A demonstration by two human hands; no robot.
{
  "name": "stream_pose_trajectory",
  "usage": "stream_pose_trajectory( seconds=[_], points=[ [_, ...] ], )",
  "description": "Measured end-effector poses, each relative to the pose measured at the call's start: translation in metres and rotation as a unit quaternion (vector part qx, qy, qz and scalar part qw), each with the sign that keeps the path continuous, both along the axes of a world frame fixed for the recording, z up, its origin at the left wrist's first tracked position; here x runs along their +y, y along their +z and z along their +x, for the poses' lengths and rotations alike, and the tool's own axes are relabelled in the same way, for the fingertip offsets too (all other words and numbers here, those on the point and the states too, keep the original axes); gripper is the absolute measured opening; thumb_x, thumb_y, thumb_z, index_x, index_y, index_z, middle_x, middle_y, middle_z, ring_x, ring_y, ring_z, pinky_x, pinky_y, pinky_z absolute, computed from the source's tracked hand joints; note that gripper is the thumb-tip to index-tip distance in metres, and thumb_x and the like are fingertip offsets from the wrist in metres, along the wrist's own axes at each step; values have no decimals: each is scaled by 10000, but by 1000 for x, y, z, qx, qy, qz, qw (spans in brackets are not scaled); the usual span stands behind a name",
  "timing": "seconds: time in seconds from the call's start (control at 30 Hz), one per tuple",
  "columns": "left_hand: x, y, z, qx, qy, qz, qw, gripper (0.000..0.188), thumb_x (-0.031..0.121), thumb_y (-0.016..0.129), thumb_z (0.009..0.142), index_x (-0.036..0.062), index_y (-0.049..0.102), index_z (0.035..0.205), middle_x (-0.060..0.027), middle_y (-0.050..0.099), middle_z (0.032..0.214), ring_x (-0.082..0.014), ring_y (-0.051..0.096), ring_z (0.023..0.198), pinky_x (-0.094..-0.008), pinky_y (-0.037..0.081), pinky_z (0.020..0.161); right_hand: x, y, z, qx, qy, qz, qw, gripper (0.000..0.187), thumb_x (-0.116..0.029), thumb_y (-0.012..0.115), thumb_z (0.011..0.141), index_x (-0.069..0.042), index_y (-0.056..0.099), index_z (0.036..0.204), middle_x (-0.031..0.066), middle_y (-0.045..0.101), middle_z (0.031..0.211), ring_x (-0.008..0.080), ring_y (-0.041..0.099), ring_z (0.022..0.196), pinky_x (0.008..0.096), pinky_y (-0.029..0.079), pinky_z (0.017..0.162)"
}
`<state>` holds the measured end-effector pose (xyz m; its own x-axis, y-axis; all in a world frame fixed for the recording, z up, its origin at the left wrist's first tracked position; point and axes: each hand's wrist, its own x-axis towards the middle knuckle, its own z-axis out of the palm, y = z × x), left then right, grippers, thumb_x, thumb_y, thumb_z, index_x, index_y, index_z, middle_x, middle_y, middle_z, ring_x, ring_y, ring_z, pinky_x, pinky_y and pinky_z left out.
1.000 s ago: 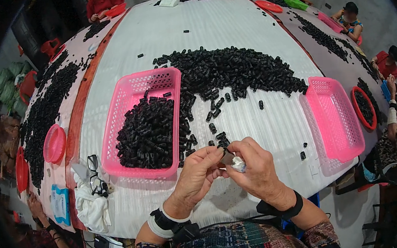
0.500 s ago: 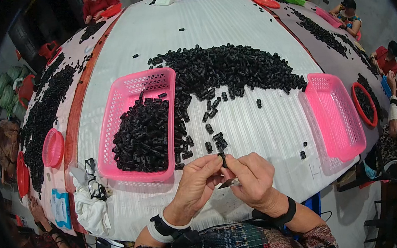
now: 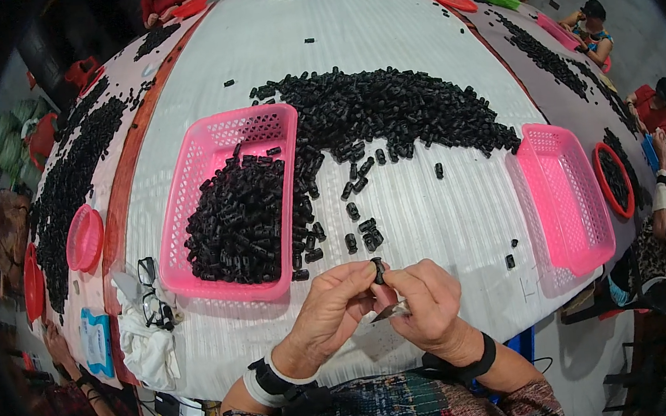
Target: Assembling small black shoe components at a workshop table using a glue applicator.
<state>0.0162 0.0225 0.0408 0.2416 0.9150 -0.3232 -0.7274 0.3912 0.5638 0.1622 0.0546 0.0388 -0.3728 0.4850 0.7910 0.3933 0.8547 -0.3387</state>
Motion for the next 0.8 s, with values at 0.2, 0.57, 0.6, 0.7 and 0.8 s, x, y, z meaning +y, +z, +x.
stream_pose_trajectory(
  seconds=[0.2,0.57,0.6,0.7,0.8],
  points=[
    [1,-1,-3,-26,-27,39,999,214,151,503,883,-40,579,944,-93,603,780,-135,568,708,-241,469,642,-1,2,0,10,17,-28,999,392,4,721,582,30,585,948,76,536,654,172,502,522,260,381,430],
    [-3,4,-2,13,-14,29,999,216,148,498,884,-39,583,953,-99,609,747,-154,586,675,-256,469,624,-7,9,0,3,20,-12,1000,393,37,718,551,40,579,919,80,533,650,187,505,509,267,383,419],
    [-3,5,-2,22,-16,33,999,215,147,496,885,-36,582,958,-98,609,740,-157,589,670,-257,469,622,-7,9,0,8,20,-9,1000,391,39,719,550,36,574,913,82,533,652,190,505,507,268,384,419],
    [-3,4,-2,20,-17,42,999,214,146,489,889,-31,577,970,-96,610,735,-159,592,662,-256,470,617,-8,10,0,7,24,-11,1000,399,45,722,551,29,564,918,82,536,655,188,510,512,267,388,420],
    [-3,1,-2,19,-16,64,998,210,141,483,892,-29,572,977,-93,611,738,-157,597,662,-255,474,617,-9,10,1,6,29,-26,999,402,47,726,559,21,561,924,78,537,655,184,514,516,264,391,422]
  ],
)
